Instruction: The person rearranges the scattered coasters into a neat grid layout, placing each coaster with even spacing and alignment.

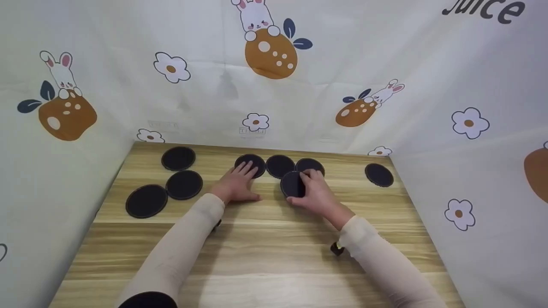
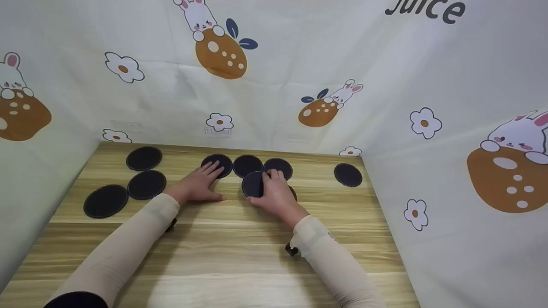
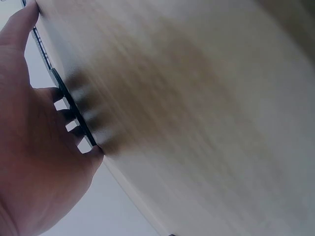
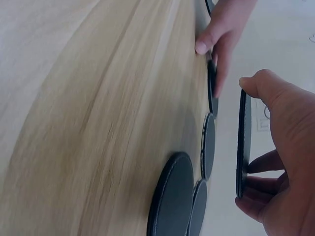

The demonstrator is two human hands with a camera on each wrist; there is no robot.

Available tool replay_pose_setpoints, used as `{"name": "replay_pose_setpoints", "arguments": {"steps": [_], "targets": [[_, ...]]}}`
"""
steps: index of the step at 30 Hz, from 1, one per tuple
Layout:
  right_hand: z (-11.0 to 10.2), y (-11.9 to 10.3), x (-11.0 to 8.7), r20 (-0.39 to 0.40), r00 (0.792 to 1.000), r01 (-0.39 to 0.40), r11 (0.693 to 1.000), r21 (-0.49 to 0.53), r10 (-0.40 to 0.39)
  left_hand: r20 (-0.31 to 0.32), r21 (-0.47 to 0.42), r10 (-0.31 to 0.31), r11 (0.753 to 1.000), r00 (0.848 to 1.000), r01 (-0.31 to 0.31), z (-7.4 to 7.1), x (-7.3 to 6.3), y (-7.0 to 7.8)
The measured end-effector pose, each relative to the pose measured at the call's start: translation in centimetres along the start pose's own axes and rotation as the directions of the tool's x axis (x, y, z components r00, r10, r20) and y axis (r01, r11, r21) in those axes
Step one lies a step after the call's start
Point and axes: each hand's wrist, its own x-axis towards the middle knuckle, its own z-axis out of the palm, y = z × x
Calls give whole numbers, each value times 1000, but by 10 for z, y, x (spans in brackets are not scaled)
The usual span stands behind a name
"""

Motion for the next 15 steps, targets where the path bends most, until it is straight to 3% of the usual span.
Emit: {"name": "replay_pose_setpoints", "arguments": {"steps": [5, 15], "targets": [[2, -10, 3, 6, 1000, 7, 1000, 4, -7, 11, 4, -16, 1000, 1000, 16, 0, -1, 0], [5, -19, 10, 14, 999, 44, 999, -17, -43, -38, -1, 16, 1000, 999, -16, -1, -5, 2]]}}
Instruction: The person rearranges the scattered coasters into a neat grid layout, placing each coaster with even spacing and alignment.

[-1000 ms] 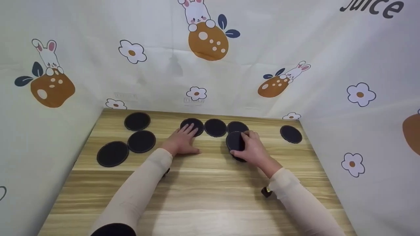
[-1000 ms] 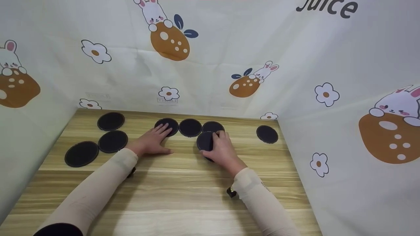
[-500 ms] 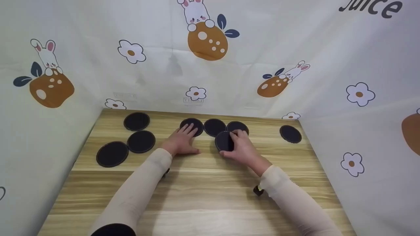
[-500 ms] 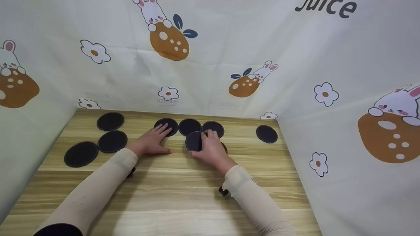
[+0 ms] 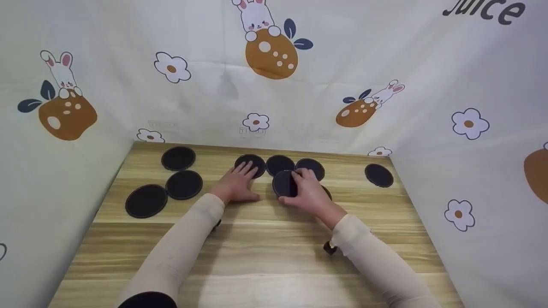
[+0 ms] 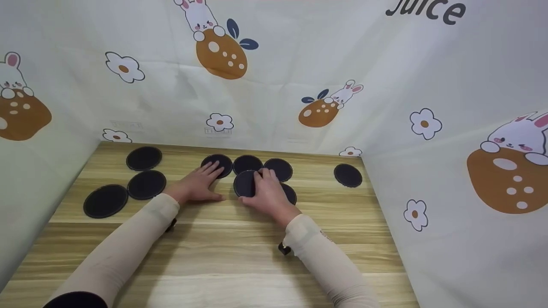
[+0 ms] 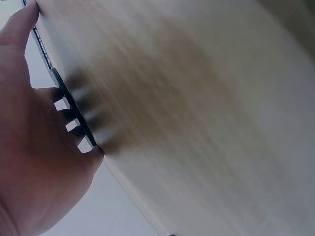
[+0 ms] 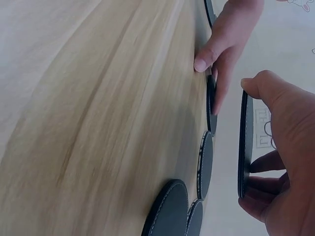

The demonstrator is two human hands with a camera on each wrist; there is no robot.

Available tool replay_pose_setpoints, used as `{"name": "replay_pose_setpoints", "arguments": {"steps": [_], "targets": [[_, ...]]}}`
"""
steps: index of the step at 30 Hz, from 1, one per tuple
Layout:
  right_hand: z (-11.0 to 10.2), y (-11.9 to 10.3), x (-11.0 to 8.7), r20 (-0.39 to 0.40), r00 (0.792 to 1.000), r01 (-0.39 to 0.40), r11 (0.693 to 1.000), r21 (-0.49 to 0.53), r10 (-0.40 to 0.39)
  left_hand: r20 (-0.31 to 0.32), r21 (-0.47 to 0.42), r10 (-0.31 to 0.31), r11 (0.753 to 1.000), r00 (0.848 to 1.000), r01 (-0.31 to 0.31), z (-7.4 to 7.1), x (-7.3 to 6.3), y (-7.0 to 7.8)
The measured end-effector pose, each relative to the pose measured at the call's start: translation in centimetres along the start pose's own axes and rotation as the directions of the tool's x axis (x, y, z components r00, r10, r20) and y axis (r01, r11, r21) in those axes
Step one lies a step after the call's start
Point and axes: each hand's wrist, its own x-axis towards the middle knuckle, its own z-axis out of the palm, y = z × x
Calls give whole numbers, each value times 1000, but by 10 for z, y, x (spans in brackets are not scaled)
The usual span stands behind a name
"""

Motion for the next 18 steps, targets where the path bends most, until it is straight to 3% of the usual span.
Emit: {"name": "replay_pose_setpoints", "arguments": {"steps": [18], "targets": [[17, -3, 5, 15, 1000, -17, 1000, -24, 17, 28, -7, -13, 1000, 1000, 13, 1, 3, -2]]}}
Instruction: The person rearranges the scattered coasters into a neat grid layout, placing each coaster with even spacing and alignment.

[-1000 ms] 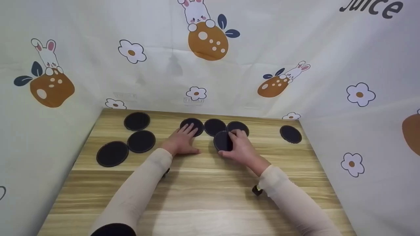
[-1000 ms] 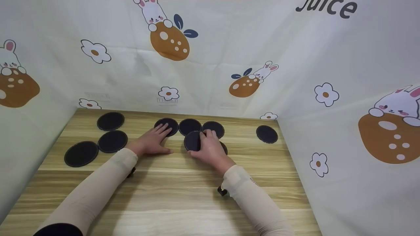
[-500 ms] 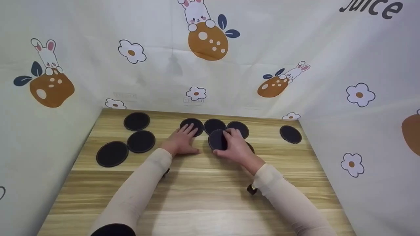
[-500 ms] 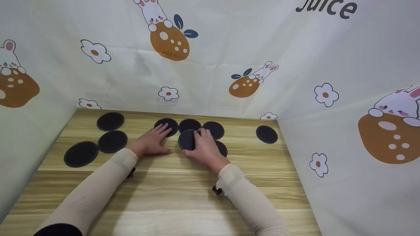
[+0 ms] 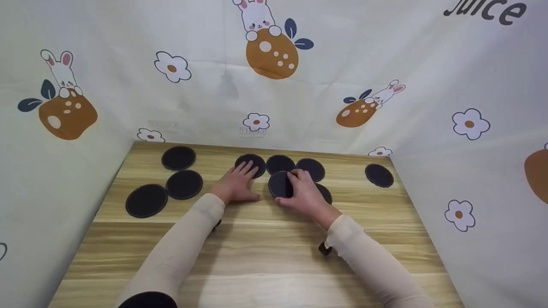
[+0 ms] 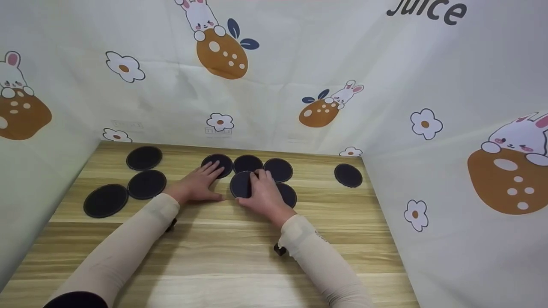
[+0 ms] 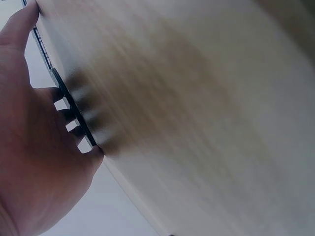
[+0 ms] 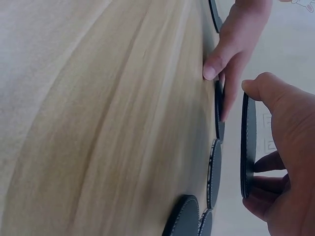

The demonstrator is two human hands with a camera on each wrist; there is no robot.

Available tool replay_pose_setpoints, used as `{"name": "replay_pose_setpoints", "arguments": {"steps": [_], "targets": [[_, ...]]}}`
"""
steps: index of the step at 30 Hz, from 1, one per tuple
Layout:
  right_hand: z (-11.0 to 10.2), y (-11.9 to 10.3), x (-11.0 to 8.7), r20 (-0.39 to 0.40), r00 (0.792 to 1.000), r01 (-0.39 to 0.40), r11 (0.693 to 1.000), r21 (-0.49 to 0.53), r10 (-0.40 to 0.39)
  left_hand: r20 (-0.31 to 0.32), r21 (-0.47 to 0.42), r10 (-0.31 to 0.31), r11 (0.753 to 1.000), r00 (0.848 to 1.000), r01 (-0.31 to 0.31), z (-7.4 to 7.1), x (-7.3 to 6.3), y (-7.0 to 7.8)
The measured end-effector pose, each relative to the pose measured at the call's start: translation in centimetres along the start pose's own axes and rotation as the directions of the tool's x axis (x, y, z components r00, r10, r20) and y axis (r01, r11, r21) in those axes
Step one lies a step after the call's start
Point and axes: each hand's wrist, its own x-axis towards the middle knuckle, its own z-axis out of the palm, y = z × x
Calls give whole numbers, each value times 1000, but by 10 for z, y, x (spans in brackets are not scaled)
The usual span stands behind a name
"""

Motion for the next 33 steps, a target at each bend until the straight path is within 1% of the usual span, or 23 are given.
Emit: {"name": "replay_pose_setpoints", "arguments": {"steps": [4, 6, 8, 15, 19, 26, 33], "targets": [[5, 0, 0, 7, 1000, -16, 1000, 16, 16, -7, -9, 2, 1000, 1000, -2, -1, -1, 0], [8, 1, -1, 12, 1000, -18, 1000, 20, 17, -25, -19, 11, 1000, 1000, -12, -4, -6, 3], [11, 1, -1, 14, 1000, -15, 1000, 25, 15, -32, -19, 16, 1000, 999, -16, -4, -7, 4], [20, 5, 0, 45, 998, -34, 999, 22, 33, -23, -10, 11, 1000, 1000, -11, -5, -7, 5], [22, 5, 0, 60, 998, -35, 999, 31, 33, -29, -7, 18, 1000, 999, -18, -6, -7, 5], [26, 5, -1, 72, 997, -33, 999, 35, 31, -16, 8, 9, 1000, 1000, -9, -4, -6, 4], [29, 6, 0, 73, 996, -51, 998, 27, 49, -17, -9, 6, 1000, 1000, -6, -4, -8, 5]]}}
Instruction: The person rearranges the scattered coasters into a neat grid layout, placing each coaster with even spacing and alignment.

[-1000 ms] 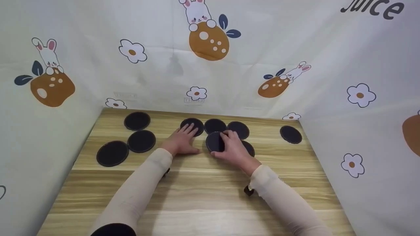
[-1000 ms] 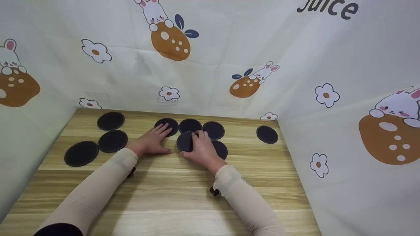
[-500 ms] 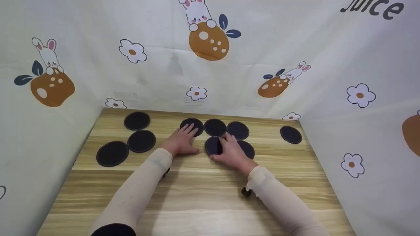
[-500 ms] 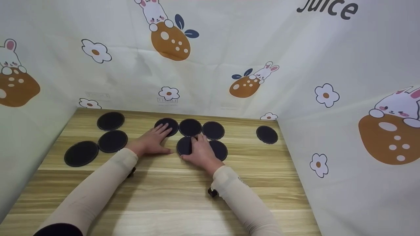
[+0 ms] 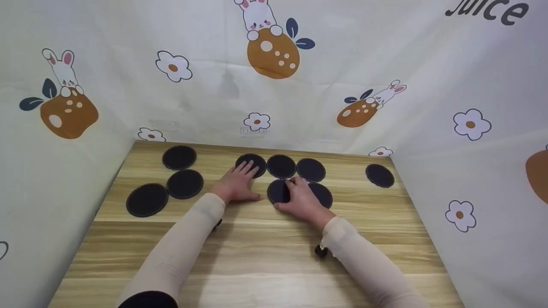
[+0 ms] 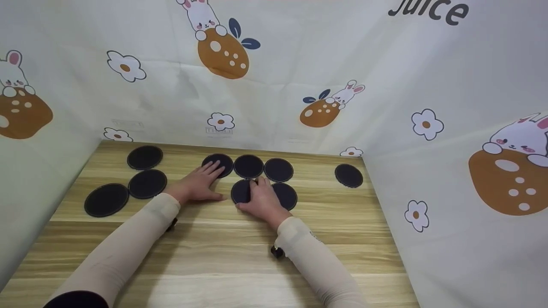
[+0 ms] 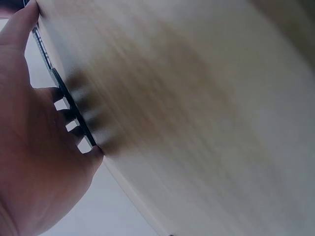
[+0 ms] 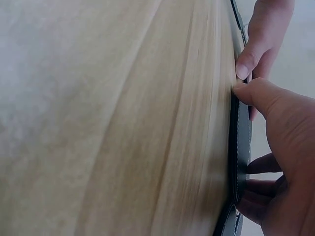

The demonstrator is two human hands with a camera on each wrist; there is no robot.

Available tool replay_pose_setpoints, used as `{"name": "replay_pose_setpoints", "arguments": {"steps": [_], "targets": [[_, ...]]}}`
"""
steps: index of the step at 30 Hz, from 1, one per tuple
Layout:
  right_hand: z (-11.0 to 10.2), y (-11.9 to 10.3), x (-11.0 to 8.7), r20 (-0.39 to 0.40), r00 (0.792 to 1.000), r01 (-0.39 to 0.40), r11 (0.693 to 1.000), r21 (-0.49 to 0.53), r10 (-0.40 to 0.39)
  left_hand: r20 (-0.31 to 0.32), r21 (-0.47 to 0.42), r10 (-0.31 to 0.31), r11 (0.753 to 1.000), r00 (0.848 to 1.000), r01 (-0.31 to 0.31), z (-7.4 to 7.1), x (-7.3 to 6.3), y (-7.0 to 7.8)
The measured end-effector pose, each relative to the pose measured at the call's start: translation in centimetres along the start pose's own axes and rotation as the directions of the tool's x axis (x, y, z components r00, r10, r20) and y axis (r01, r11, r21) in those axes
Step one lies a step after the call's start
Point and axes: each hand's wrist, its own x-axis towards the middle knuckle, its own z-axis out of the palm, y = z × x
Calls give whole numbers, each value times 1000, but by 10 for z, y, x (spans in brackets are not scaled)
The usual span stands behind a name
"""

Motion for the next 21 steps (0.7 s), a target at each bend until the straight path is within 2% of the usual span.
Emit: {"name": "replay_pose_setpoints", "arguments": {"steps": [14, 21], "targets": [[2, 3, -1, 0, 1000, -13, 1000, 2, 13, 1, -9, 2, 1000, 1000, -2, 0, 1, 0], [1, 4, -2, 2, 1000, 15, 1000, 4, -15, -7, -7, -1, 1000, 1000, 1, 0, 0, -1]]}}
